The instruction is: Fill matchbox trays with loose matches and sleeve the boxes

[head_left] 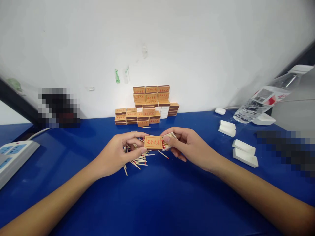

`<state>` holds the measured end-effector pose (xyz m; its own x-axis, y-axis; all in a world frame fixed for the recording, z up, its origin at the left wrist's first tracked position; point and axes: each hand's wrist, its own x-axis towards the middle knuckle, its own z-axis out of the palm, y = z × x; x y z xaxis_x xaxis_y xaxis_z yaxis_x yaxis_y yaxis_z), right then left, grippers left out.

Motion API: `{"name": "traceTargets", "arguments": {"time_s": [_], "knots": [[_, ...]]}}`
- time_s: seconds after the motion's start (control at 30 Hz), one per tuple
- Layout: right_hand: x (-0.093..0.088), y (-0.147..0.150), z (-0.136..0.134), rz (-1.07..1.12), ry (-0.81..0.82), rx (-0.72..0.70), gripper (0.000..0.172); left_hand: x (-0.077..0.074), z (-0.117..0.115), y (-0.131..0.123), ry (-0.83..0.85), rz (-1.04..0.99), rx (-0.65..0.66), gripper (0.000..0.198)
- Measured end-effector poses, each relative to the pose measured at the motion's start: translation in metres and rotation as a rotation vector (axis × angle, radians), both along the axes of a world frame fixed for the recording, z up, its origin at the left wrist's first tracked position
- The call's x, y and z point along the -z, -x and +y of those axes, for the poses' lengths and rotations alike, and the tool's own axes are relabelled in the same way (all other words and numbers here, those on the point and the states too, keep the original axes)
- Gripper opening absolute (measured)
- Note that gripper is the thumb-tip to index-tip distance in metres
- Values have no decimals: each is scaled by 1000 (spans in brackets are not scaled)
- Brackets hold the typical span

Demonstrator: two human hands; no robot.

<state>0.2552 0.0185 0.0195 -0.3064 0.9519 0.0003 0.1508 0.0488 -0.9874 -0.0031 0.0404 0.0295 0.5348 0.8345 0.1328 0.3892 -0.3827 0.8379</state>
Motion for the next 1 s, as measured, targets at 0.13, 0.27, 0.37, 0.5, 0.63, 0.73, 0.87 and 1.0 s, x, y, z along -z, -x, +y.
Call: {"name": "traceTargets", "arguments": {"time_s": [0.13,0.27,0.37,0.5,0.63,0.73,0.87,1.0], "knots": [[-1,-2,1,9,3,2,29,1,0,1,55,-24,1,38],[-2,-3,0,54,45,10,23,2,-1,2,107,-55,-3,44],[-3,-2,0,82,74,16,21,2,-1,2,141,-73,1,46],[-4,0,-1,125,90,20,19,1,0,1,169,-92,-8,45],[-5,2,-2,142,118,21,20,1,-1,2,167,-103,-10,46],[-4,2,-2,132,112,10,24,1,-1,2,170,-101,-3,46],[0,-2,-1,115,104,-3,26,3,-1,1,162,-97,6,46],[1,-4,1,71,83,1,27,4,-1,1,156,-104,14,45]]}}
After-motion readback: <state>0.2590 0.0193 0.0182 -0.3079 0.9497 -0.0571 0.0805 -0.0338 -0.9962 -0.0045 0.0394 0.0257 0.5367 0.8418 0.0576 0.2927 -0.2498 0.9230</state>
